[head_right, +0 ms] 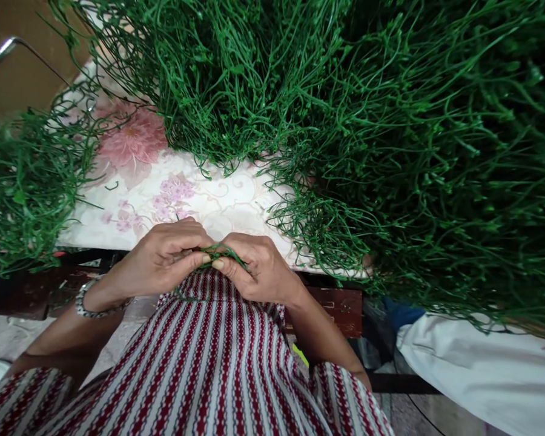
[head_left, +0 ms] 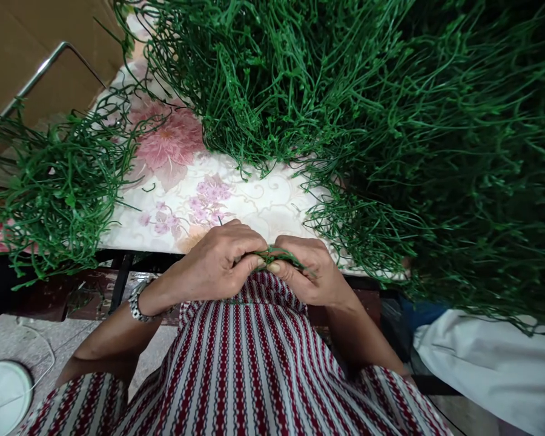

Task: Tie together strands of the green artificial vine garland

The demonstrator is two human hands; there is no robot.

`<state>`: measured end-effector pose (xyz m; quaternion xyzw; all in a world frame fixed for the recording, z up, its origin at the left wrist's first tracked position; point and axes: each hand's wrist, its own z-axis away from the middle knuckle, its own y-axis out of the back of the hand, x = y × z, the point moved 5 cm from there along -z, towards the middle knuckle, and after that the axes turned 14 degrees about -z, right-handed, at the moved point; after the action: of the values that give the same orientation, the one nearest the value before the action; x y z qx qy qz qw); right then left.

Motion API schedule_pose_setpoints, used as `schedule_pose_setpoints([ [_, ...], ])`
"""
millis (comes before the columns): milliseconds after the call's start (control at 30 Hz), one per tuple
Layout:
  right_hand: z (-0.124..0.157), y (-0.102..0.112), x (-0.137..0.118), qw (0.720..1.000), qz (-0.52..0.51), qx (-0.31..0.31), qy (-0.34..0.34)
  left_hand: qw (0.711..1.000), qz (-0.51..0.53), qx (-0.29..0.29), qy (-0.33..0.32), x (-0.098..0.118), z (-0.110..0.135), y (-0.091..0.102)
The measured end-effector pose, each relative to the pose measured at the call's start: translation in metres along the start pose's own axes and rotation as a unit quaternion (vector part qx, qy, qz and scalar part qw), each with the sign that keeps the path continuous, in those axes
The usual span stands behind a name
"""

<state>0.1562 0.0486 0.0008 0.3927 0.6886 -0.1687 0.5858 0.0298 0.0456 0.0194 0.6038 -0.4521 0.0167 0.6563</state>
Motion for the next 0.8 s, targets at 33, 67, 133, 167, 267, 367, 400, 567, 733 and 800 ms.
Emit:
schedule_pose_setpoints([
  [33,-0.001,0.0,-0.001,1.0,0.011,-0.028,0.006,1.0,-0.007,-0.012,-0.017,0.002,0.0,-0.001],
  [67,-0.001,-0.001,-0.002,0.998,0.025,-0.059,0.012,0.999,-0.015,-0.028,-0.038,0.004,-0.001,-0.002],
  [133,0.0,-0.003,-0.004,0.989,0.058,-0.131,0.027,0.993,-0.037,-0.071,-0.085,0.01,0.001,-0.006],
  [167,0.002,-0.005,-0.005,0.982,0.075,-0.168,0.031,0.988,-0.055,-0.096,-0.108,0.013,0.002,-0.008],
  [267,0.007,-0.008,-0.007,0.958,0.122,-0.257,0.027,0.969,-0.11,-0.149,-0.161,0.022,0.007,-0.011],
  [367,0.01,-0.009,-0.012,0.944,0.143,-0.297,0.018,0.957,-0.13,-0.171,-0.193,0.031,0.008,-0.011],
  [400,0.011,-0.009,-0.014,0.941,0.145,-0.305,0.018,0.954,-0.132,-0.179,-0.201,0.033,0.008,-0.012],
  [567,0.013,-0.01,-0.024,0.926,0.175,-0.332,0.027,0.94,-0.131,-0.216,-0.228,0.039,0.011,-0.013],
  [733,0.017,-0.008,-0.03,0.932,0.149,-0.327,0.057,0.948,-0.08,-0.203,-0.231,0.039,0.013,-0.011],
  [800,0.019,-0.008,-0.03,0.934,0.138,-0.325,0.057,0.952,-0.057,-0.196,-0.229,0.039,0.014,-0.012],
])
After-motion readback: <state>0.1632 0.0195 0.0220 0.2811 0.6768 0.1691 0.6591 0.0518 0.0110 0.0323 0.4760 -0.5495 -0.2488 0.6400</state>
